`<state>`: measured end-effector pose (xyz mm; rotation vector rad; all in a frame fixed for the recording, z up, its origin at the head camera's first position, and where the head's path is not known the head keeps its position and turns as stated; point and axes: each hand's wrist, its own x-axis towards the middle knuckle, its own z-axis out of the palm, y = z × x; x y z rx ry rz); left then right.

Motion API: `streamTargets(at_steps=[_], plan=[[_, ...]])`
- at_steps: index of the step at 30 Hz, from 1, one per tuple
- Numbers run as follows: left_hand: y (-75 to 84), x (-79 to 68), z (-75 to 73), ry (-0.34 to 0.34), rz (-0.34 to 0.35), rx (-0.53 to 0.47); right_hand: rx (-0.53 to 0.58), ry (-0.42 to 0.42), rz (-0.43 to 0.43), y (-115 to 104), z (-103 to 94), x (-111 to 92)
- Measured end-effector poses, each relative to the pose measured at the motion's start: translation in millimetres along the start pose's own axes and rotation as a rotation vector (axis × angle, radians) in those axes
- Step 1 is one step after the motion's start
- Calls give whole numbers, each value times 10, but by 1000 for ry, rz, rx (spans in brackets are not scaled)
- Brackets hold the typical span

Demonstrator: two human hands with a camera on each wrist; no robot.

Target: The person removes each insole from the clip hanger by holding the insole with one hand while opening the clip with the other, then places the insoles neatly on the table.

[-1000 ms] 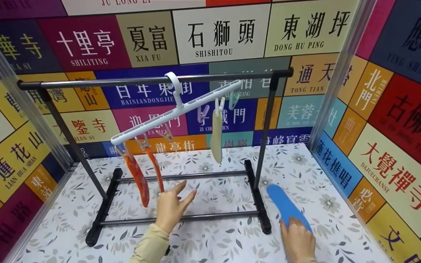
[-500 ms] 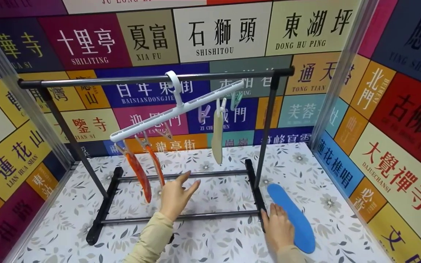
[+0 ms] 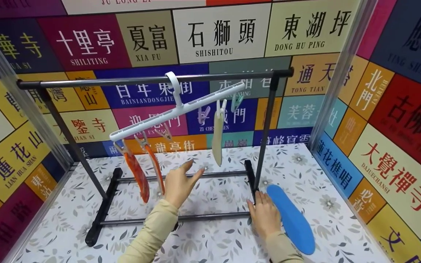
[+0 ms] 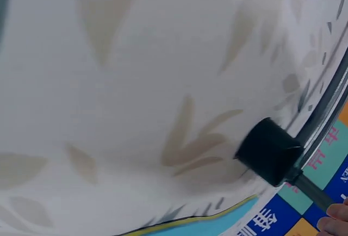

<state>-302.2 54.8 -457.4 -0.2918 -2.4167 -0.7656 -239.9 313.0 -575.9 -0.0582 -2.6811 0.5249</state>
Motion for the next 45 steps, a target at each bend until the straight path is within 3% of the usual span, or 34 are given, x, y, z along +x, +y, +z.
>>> streamTargets(at_steps=[10,18,36,45], plan=[[119,244,41,21,22,-4,-9,19,-63,-163,67,142],[161,398,81,-26,1,41,-32,133,-143,-283,134,293],[266,710,26,-42,60,39,-21,66,-132,-420,17,630],[297,780,17,-17,83,43,8,94,-142,-491,18,763]])
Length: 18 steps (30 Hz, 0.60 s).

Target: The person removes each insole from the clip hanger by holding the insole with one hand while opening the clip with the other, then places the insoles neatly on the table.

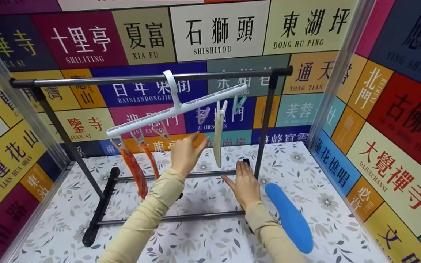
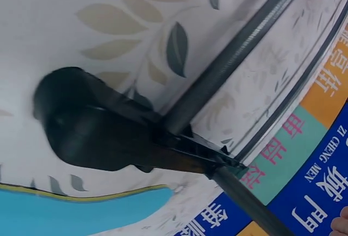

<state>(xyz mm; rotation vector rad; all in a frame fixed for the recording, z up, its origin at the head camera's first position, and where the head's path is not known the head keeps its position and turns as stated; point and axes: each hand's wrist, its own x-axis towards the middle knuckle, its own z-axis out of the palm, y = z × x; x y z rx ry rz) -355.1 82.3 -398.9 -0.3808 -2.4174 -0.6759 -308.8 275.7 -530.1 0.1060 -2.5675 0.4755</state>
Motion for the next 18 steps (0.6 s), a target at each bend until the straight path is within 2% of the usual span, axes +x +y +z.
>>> streamTargets(at_steps=[6,13,18], plan=[[51,54,-27,17,12,-3,24,-5,-1,-91,-35,83],[124,104,-64,4,1,-5,14,-19,16,-189,-72,188],[152,143,-67,-9,13,-5,19,3,-1,-248,-68,255]])
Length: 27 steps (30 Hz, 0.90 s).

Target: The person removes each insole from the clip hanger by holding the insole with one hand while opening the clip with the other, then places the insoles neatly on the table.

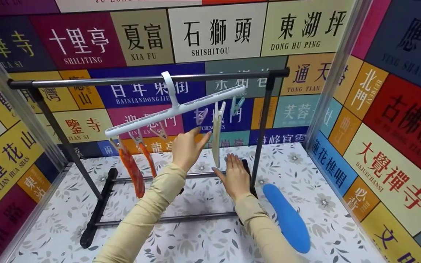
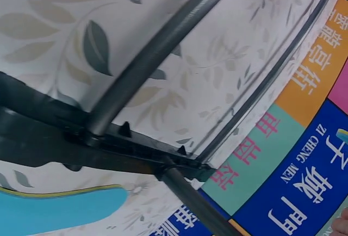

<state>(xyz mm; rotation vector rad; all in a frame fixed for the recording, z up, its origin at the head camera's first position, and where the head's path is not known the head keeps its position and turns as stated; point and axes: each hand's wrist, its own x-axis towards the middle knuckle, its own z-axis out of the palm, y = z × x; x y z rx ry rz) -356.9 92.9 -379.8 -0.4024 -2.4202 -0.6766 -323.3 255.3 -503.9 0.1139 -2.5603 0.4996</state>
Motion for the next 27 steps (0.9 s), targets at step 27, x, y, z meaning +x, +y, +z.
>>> streamTargets(at_steps=[27], plan=[[172,119,50,-63,33,18,-8,92,-45,-132,29,263]])
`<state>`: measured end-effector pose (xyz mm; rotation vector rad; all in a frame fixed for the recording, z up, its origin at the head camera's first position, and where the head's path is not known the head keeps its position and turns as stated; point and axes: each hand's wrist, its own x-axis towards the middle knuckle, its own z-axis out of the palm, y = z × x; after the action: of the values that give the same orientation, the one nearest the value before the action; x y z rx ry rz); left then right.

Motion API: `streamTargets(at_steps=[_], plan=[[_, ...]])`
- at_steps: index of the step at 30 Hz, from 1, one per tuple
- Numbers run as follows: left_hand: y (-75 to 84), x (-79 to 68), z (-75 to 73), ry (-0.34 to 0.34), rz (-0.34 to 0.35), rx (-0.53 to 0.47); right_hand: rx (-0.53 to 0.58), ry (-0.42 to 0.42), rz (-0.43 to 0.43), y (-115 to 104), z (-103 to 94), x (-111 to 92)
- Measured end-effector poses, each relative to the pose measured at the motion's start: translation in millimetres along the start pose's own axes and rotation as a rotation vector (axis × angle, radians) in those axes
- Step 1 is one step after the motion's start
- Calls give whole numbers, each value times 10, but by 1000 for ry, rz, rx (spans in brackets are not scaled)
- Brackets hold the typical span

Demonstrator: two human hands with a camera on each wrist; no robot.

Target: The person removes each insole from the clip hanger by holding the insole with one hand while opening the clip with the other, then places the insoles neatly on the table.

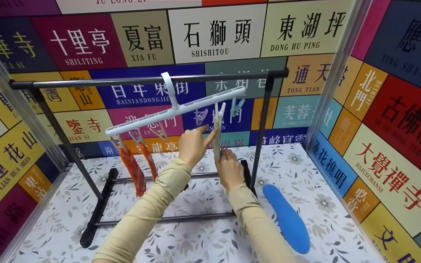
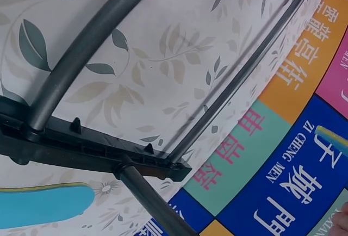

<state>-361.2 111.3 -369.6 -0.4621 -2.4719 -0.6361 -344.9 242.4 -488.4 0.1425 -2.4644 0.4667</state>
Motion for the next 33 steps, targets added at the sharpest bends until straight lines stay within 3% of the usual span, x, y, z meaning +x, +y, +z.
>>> streamTargets(at_steps=[14,21,33], plan=[[66,53,-13,20,76,9,-56,98,-71,32,20,-152],[118,73,-56,5,84,12,-80,174,-140,43,17,-223],[213,141,-103,26,85,10,-92,224,-164,80,11,-326]])
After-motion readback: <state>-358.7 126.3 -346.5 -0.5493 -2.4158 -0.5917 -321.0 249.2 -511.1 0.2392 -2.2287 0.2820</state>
